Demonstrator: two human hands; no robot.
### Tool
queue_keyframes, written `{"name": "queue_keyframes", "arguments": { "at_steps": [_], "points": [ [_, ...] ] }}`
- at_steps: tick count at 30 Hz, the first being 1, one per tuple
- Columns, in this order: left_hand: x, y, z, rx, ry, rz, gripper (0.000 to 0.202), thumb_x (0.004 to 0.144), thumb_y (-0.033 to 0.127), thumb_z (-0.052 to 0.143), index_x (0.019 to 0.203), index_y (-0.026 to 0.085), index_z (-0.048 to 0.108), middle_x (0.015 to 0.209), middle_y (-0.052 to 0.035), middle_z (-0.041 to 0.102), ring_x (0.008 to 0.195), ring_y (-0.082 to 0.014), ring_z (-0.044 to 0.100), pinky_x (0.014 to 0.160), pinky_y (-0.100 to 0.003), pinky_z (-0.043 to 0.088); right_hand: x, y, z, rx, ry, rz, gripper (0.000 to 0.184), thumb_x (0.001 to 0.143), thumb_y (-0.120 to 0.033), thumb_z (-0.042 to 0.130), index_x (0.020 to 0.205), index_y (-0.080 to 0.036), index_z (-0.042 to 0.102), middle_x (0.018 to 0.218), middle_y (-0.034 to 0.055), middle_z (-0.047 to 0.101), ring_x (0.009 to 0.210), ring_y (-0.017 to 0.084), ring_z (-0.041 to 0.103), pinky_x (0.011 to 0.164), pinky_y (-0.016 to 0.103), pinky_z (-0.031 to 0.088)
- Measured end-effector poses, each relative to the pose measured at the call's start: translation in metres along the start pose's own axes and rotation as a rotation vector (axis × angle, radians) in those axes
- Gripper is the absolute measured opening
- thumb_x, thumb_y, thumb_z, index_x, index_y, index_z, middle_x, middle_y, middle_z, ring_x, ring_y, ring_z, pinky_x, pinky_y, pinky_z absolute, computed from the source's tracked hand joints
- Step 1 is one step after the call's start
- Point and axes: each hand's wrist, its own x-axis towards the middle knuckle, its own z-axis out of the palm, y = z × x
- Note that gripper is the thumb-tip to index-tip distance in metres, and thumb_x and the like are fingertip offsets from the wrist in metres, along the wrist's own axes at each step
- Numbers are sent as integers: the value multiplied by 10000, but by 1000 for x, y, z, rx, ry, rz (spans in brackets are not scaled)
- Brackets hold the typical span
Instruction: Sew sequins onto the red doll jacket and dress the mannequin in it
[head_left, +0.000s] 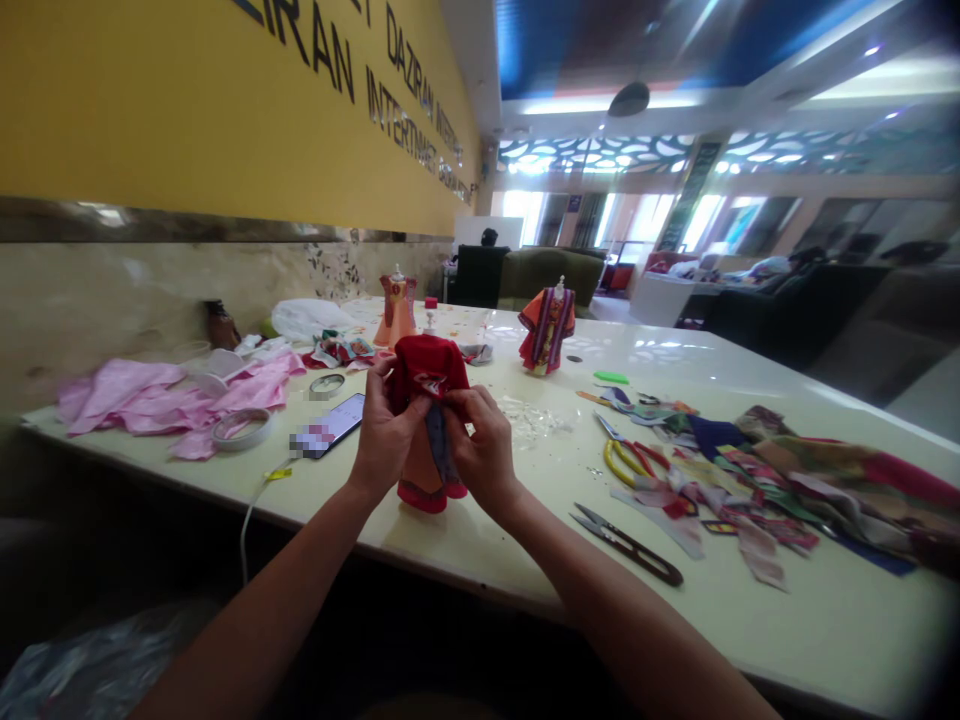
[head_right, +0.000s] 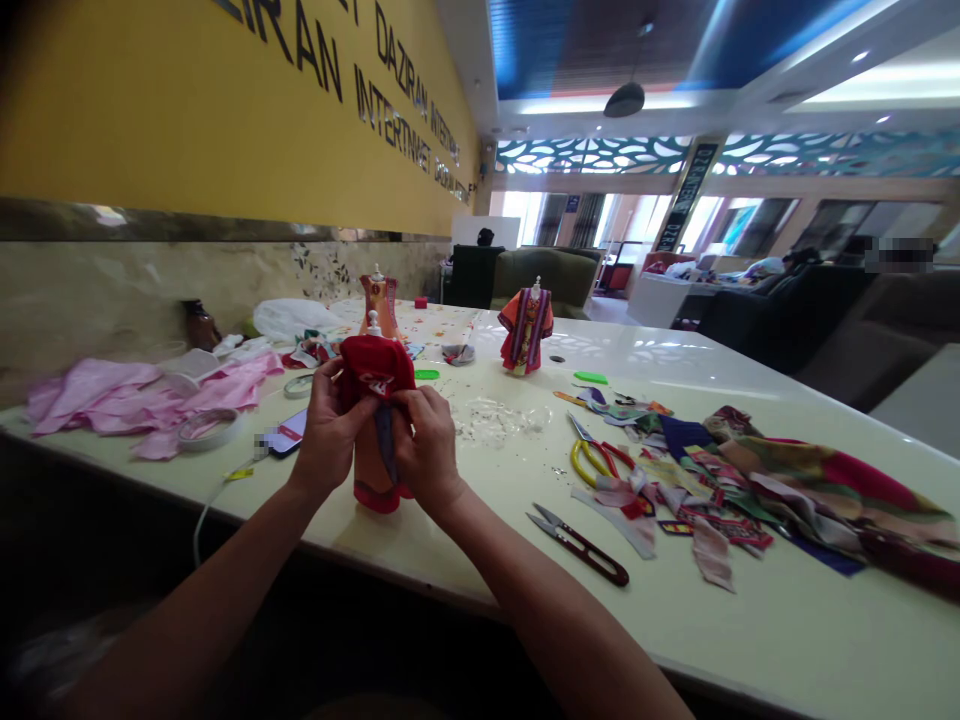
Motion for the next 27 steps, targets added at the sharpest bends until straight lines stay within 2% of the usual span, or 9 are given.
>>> {"name": "queue_keyframes", "arguments": {
  "at_steps": [12, 19, 22, 27],
  "points": [
    [-6, 5, 1, -56, -44, -60, 367, 854, 230, 642, 1187, 282, 498, 1182, -16, 602, 1108, -160, 570, 986, -290, 447, 1, -2, 0, 39, -3, 13, 152, 873, -125, 514, 940, -215, 617, 894, 36, 600, 841, 170, 572, 743, 322, 486],
    [0, 7, -3, -34, -41, -31, 436, 785, 160, 677, 1178, 255, 515, 1126, -19, 622, 1048, -175, 593, 937, -298, 469, 3, -6, -3, 9, -20, 5, 116, 891, -177, 541, 906, -213, 650, 871, 39, 599, 830, 177, 570, 746, 336, 476],
    [3, 8, -1, -32, -17, -34, 355, 820, 189, 655, 1148, 248, 534, 1105, -15, 633, 1019, -161, 602, 929, -287, 466, 6, -9, -6, 4, -11, 24, 80, 894, -216, 569, 884, -217, 648, 859, 32, 598, 807, 172, 561, 738, 335, 469],
    [6, 13, 1, -31, -12, -58, 236, 865, 266, 647, 1086, 230, 572, 1050, -12, 641, 965, -140, 611, 871, -251, 486, 17, -6, -11, -50, 15, 3, 77, 866, -171, 593, 908, -229, 621, 872, 29, 601, 828, 184, 558, 745, 345, 455]
  ]
}}
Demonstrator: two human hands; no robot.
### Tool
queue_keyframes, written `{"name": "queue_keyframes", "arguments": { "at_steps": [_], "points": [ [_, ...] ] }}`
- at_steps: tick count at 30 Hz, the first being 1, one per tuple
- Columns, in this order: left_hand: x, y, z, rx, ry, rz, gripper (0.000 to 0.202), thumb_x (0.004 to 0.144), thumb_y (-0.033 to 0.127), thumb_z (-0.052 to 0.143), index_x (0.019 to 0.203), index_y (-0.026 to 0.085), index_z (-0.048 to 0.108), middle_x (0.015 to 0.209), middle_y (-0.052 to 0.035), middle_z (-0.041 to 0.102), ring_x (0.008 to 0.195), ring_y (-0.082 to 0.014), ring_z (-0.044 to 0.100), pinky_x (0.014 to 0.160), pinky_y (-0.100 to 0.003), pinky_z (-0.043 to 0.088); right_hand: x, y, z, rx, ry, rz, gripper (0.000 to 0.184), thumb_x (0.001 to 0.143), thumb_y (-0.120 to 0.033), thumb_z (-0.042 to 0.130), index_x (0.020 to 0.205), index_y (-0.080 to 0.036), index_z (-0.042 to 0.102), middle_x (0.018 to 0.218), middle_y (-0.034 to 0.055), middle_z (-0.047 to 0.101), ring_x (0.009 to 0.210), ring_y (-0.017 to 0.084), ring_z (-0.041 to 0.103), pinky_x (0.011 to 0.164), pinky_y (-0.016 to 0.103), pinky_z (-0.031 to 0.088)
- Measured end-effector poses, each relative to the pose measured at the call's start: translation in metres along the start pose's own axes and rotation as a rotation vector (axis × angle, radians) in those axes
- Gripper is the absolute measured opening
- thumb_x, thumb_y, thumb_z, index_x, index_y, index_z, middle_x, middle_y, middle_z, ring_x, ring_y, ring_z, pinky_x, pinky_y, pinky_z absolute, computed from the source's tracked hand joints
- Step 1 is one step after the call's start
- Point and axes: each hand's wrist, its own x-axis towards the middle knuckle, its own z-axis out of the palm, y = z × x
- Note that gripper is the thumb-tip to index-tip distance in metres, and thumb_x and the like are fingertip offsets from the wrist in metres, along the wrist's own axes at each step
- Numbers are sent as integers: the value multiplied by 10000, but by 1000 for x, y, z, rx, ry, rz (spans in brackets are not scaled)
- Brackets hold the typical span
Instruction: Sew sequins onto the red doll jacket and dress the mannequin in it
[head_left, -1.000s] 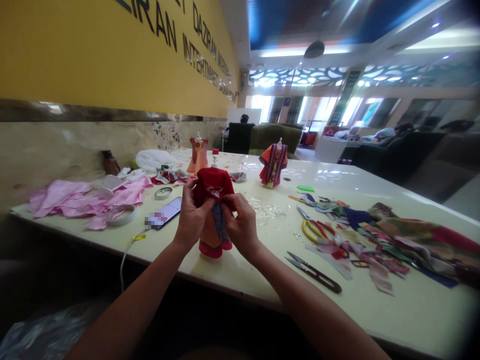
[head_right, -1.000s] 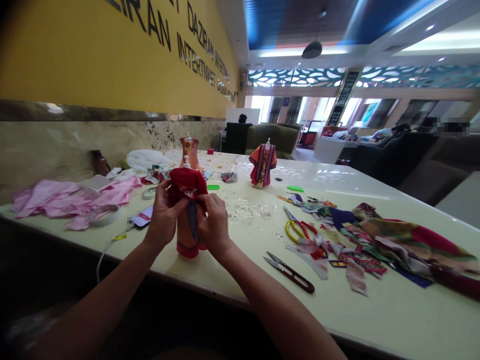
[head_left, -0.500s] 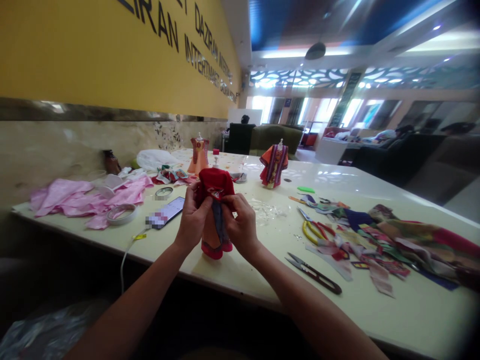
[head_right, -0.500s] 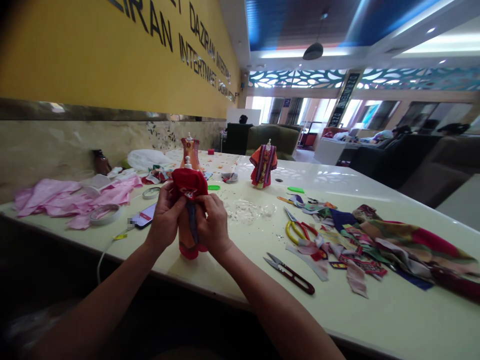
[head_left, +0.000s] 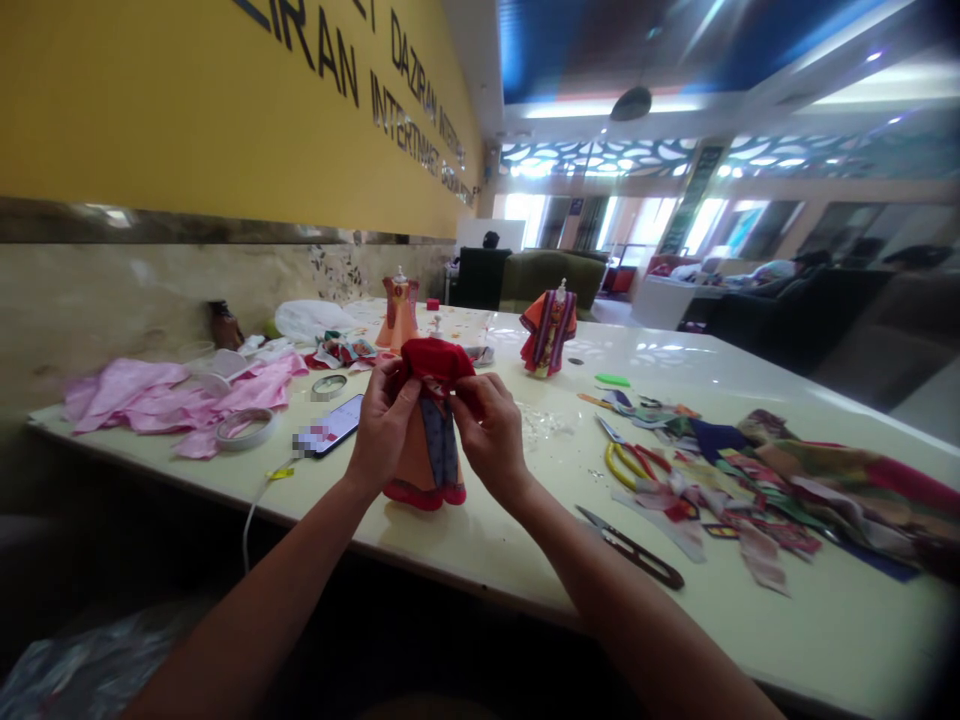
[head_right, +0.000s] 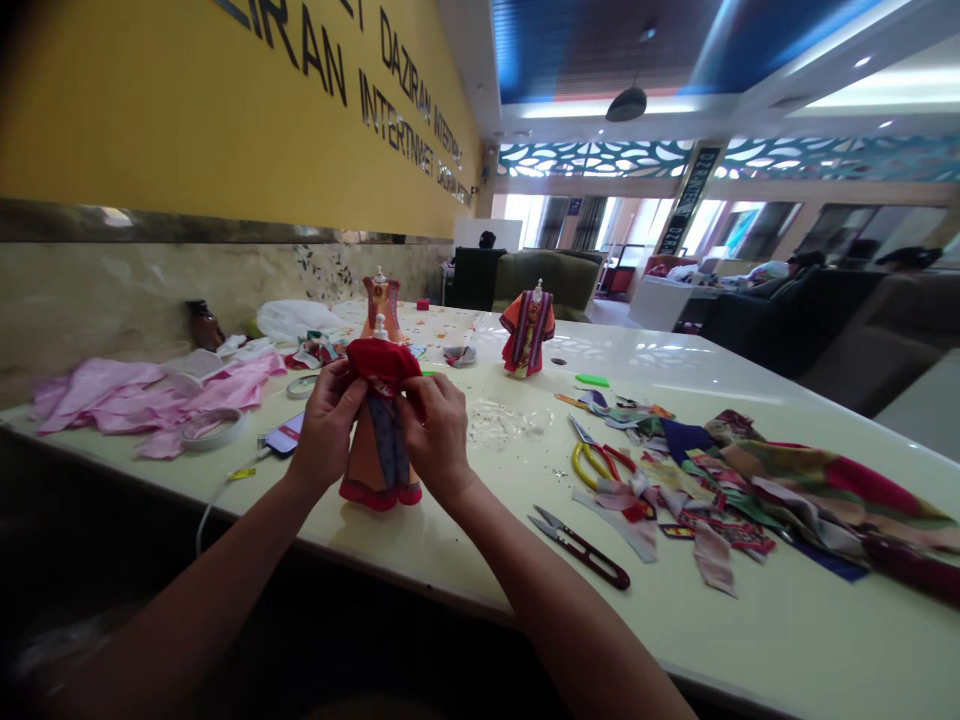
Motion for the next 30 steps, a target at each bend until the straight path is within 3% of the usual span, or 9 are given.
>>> {"name": "queue_keyframes", "arguments": {
  "at_steps": [8, 15, 25, 30],
  "points": [
    [3, -4, -7, -13, -107, 38, 537, 712, 204, 798, 1163, 244, 510, 1089, -17, 645, 998, -167, 626, 877, -280, 512, 8, 3, -1, -78, -15, -49, 81, 847, -178, 620, 894, -243, 630, 875, 25, 597, 841, 196, 554, 773, 368, 442],
    [3, 0, -9, 125, -109, 176, 630, 712, 192, 798, 1209, 280, 421, 1107, -19, 599, 964, -156, 643, 853, -266, 526, 18, -1, -1, -75, 4, -89, 82, 841, -155, 611, 832, -234, 634, 847, 23, 581, 830, 188, 550, 775, 363, 440],
    [6, 2, -9, 225, -61, 194, 366, 833, 246, 684, 1130, 239, 471, 963, -2, 629, 876, -135, 628, 801, -248, 499, 19, -1, -6, -82, -19, -68, 90, 863, -187, 590, 798, -220, 642, 833, 28, 589, 804, 182, 551, 747, 347, 443],
    [2, 4, -11, 176, -102, 126, 398, 835, 258, 686, 1167, 245, 465, 1013, -19, 646, 912, -154, 643, 825, -264, 499, 9, 3, -9, -118, -44, -28, 99, 877, -201, 584, 813, -218, 659, 834, 34, 587, 802, 185, 552, 748, 355, 449]
  ]
}}
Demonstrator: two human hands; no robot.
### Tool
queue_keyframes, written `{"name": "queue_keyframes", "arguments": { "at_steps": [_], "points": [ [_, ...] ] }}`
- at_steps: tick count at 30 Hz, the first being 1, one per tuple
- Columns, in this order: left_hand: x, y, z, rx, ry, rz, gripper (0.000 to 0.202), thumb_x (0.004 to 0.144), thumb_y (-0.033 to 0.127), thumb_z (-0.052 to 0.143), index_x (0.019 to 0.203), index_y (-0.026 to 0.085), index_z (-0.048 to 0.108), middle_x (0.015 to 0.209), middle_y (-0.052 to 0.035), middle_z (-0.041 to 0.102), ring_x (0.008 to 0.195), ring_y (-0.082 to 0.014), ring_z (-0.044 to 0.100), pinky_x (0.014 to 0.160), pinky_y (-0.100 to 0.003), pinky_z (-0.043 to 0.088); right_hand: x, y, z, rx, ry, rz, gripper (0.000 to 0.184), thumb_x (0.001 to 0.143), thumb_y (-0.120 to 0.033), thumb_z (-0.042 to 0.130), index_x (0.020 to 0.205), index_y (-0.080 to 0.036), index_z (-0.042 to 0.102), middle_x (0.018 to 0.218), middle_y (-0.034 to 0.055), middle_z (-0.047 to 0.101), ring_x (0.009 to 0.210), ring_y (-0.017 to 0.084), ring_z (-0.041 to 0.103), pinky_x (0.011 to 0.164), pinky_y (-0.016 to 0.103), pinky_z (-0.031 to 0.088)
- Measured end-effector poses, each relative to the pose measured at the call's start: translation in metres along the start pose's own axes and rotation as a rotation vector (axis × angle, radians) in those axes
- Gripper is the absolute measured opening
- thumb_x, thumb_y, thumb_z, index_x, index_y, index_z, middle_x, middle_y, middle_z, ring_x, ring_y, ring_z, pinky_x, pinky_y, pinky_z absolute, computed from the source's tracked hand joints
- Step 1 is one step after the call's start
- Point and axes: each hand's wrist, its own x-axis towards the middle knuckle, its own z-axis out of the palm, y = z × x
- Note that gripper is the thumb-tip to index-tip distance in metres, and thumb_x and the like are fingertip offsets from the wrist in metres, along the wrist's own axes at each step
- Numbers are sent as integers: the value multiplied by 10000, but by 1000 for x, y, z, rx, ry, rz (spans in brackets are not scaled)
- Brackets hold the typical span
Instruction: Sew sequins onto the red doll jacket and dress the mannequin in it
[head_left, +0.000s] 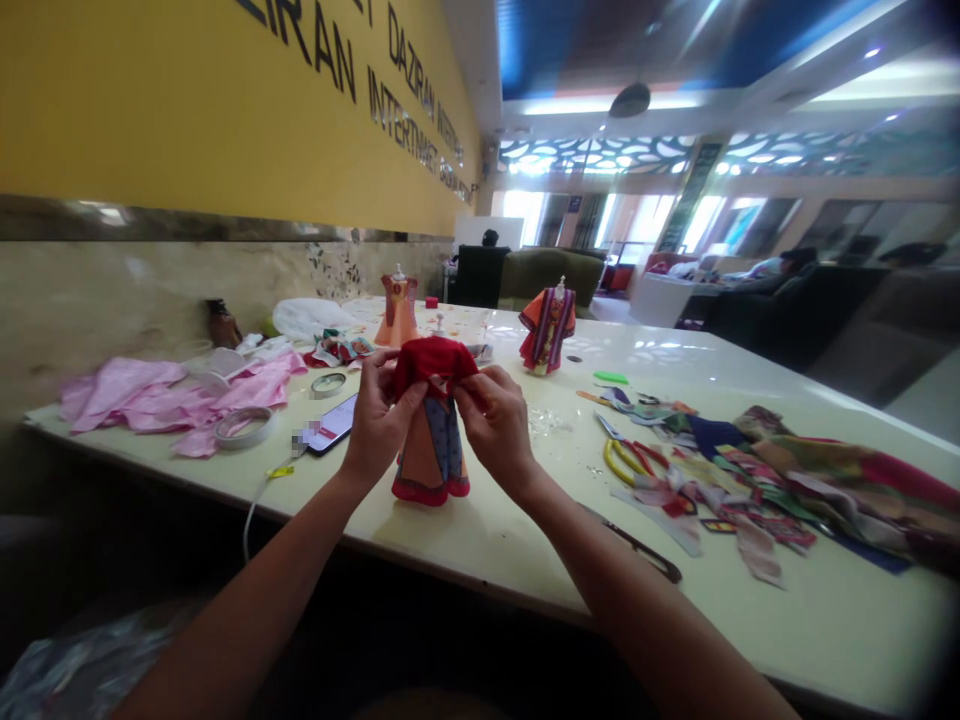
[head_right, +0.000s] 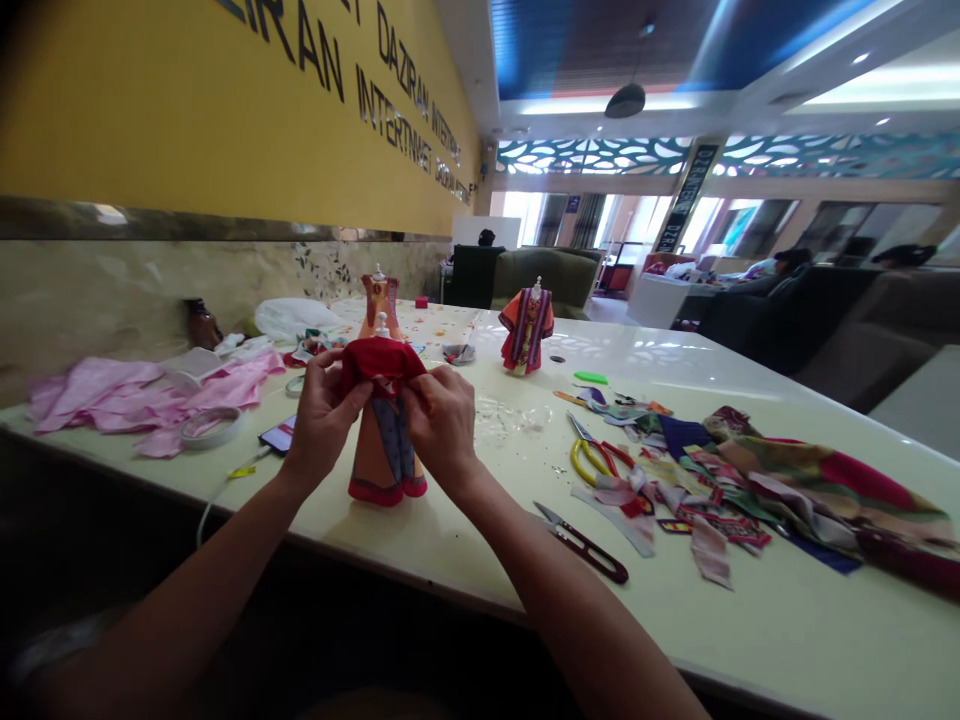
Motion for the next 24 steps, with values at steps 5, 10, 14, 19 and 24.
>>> {"name": "queue_keyframes", "arguments": {
  "at_steps": [5, 10, 14, 19, 24],
  "points": [
    [-9, -6, -8, -8, -34, -73, 600, 759, 227, 763, 1255, 258, 427, 1109, -46, 641, 984, -176, 644, 866, -280, 500, -8, 2, 3, 7, -7, 44, 80, 870, -272, 626, 827, -218, 668, 827, 35, 588, 794, 191, 554, 736, 366, 459],
    [-13, -10, -9, -16, -22, -104, 598, 774, 247, 749, 1278, 257, 427, 1140, -53, 637, 995, -184, 640, 878, -296, 507, -11, 3, 7, 51, -18, 47, 50, 859, -254, 638, 865, -225, 677, 857, 41, 599, 807, 193, 567, 737, 370, 474],
    [-13, -9, -1, -30, 12, -56, 589, 740, 221, 772, 1234, 259, 454, 1228, -46, 598, 1122, -203, 599, 972, -320, 483, -10, 8, 8, 51, -32, 43, 85, 867, -210, 610, 902, -223, 686, 892, 51, 604, 828, 196, 578, 741, 365, 481],
    [-15, -7, 11, 11, 41, 16, 625, 742, 187, 758, 1265, 286, 430, 1315, -48, 533, 1174, -202, 574, 988, -314, 482, -8, 8, 3, 54, -42, 43, 115, 880, -204, 588, 954, -228, 671, 918, 50, 616, 842, 196, 587, 774, 369, 477],
    [-20, -10, 19, 69, 43, 73, 662, 768, 186, 728, 1330, 285, 393, 1333, -75, 489, 1175, -222, 559, 980, -339, 476, -9, -4, -3, 9, -53, 48, 142, 848, -313, 655, 937, -210, 618, 878, 46, 595, 838, 216, 560, 783, 385, 465]
  ]
}}
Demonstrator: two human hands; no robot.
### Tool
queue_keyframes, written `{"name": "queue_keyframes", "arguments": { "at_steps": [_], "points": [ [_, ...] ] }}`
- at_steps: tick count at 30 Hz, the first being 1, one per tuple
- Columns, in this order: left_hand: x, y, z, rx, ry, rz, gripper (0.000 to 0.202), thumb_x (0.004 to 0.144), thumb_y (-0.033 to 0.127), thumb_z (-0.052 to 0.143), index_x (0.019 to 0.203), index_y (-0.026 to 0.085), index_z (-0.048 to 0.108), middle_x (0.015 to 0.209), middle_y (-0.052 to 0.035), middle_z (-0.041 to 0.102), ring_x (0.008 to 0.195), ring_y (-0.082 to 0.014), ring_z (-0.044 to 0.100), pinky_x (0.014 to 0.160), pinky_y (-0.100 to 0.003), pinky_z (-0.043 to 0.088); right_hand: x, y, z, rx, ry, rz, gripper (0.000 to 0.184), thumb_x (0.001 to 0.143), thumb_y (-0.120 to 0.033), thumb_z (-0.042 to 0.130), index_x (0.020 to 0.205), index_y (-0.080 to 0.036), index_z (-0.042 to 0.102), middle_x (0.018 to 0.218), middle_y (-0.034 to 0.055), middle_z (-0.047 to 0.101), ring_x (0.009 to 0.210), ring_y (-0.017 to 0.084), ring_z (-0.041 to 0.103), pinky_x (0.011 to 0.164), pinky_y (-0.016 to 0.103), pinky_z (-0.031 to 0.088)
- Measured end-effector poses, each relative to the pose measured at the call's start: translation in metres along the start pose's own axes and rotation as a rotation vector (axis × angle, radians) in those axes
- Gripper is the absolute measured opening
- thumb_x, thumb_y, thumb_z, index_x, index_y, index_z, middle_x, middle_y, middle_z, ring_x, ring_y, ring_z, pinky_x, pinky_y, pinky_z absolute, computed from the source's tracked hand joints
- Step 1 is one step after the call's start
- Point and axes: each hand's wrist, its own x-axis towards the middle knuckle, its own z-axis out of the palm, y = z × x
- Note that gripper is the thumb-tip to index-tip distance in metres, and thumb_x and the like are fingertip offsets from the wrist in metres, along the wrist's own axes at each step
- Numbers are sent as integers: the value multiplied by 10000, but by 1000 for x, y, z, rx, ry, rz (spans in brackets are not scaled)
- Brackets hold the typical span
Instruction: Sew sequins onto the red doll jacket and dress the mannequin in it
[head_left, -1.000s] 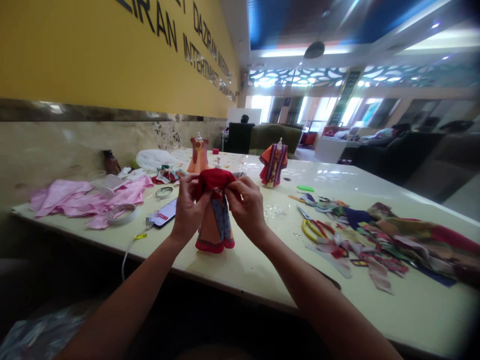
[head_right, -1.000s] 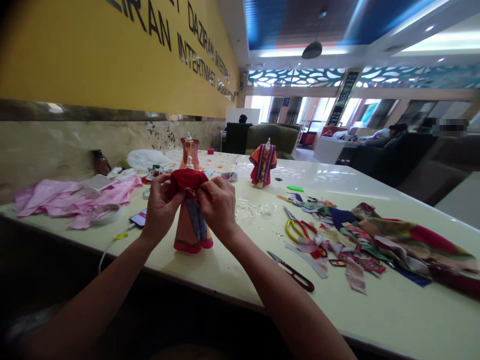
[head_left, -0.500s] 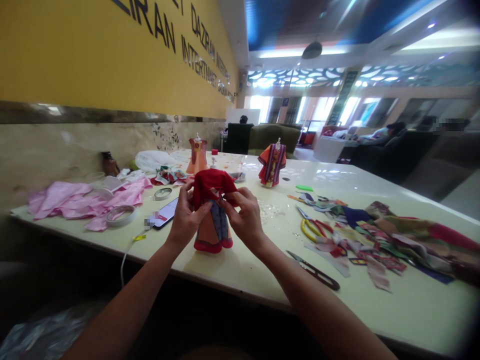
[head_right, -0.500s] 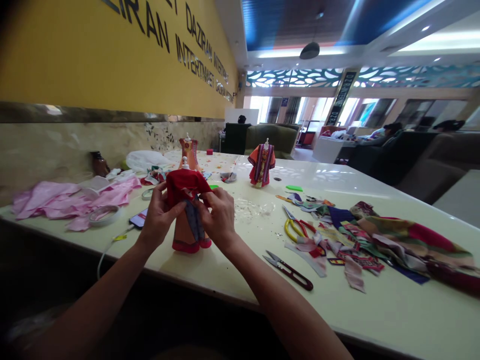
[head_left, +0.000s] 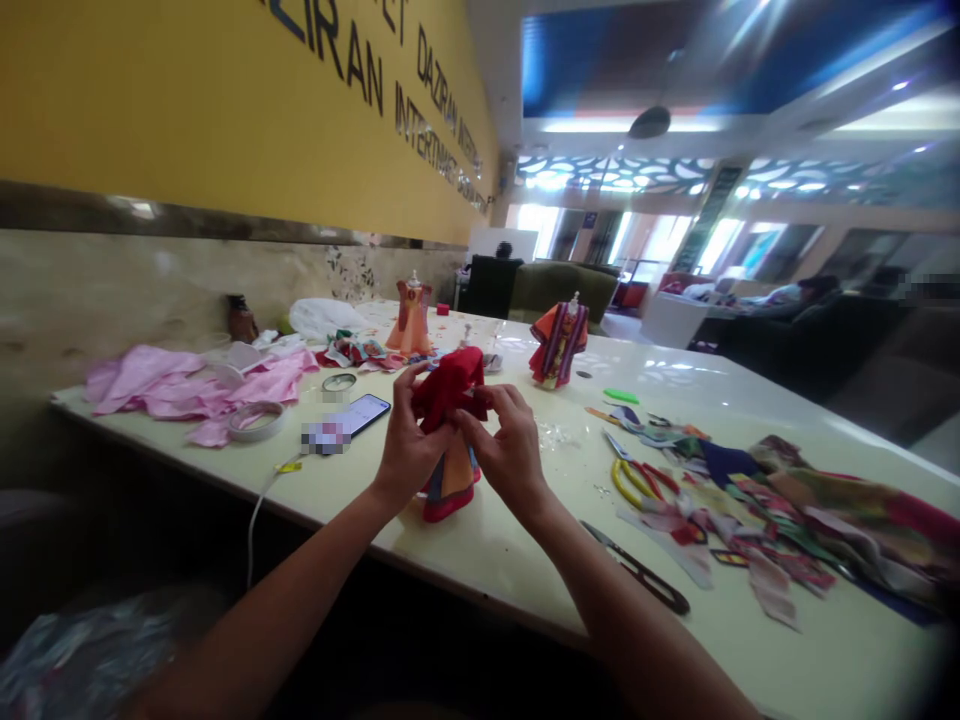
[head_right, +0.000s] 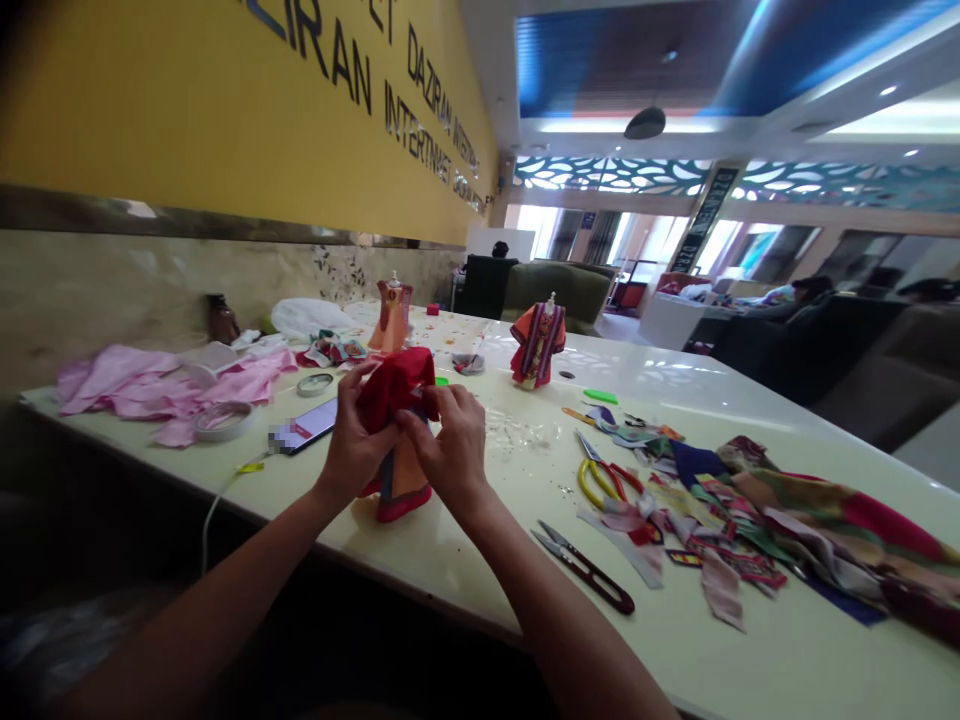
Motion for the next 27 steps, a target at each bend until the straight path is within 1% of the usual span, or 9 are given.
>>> {"name": "queue_keyframes", "arguments": {
  "at_steps": [2, 5, 8, 11, 14, 16, 19, 22, 27],
  "points": [
    [-4, 0, -1, 18, -27, 6, 687, 767, 191, 731, 1350, 291, 382, 1289, -75, 499, 1131, -220, 568, 971, -355, 474, 1, -2, -1, 20, -24, 13, 149, 839, -308, 660, 937, -203, 619, 880, 51, 589, 844, 219, 556, 783, 382, 466],
    [-12, 2, -8, -27, -119, -18, 693, 783, 214, 719, 1371, 304, 363, 1246, -67, 490, 1084, -209, 563, 966, -366, 465, 6, 1, -2, 130, -47, 34, 120, 868, -246, 596, 965, -199, 648, 921, 58, 598, 861, 203, 571, 801, 361, 474],
    [-14, 5, -16, -171, -175, -84, 522, 887, 257, 597, 1359, 298, 378, 1190, -59, 505, 1052, -192, 561, 945, -358, 466, 9, 11, -4, 274, -113, 36, 184, 881, -194, 530, 980, -210, 683, 956, 53, 622, 895, 191, 585, 823, 341, 479],
    [-10, 3, -21, -194, -123, -127, 401, 920, 274, 545, 1306, 278, 438, 1113, -45, 529, 984, -170, 564, 920, -341, 464, 9, 21, -5, 353, -165, 97, 252, 870, -156, 481, 964, -221, 706, 966, 41, 642, 913, 186, 588, 836, 336, 478],
    [-3, -4, -23, -20, -49, -144, 429, 851, 264, 652, 1252, 253, 499, 1052, -33, 546, 940, -159, 543, 910, -315, 440, 7, 26, -7, 369, -188, 118, 268, 860, -160, 480, 980, -220, 713, 996, 41, 651, 938, 189, 589, 851, 340, 476],
    [1, -11, -23, 69, -40, -168, 447, 811, 268, 701, 1225, 237, 537, 1064, -43, 570, 951, -168, 539, 902, -311, 430, 6, 27, -8, 366, -204, 111, 260, 866, -181, 491, 993, -220, 715, 1016, 46, 653, 951, 193, 590, 857, 344, 476],
    [5, -21, -24, 28, -118, -251, 388, 806, 327, 709, 1159, 211, 599, 1129, -75, 609, 979, -192, 567, 885, -328, 446, 6, 29, -7, 371, -213, 114, 250, 877, -209, 494, 988, -221, 718, 1007, 46, 652, 942, 191, 590, 847, 343, 481],
    [7, -27, -24, -53, -219, -327, 336, 803, 385, 714, 1066, 189, 642, 1105, -82, 650, 985, -212, 599, 875, -347, 468, 7, 34, -7, 416, -219, 134, 222, 863, -224, 516, 952, -213, 719, 981, 38, 650, 907, 184, 590, 816, 334, 491],
    [9, -27, -18, -210, -301, -380, 318, 777, 375, 751, 999, 179, 636, 1057, -74, 677, 1016, -231, 620, 869, -353, 491, 8, 43, -9, 485, -236, 190, 122, 780, -309, 635, 769, -204, 695, 776, 14, 636, 797, 199, 595, 696, 330, 513]
  ]
}}
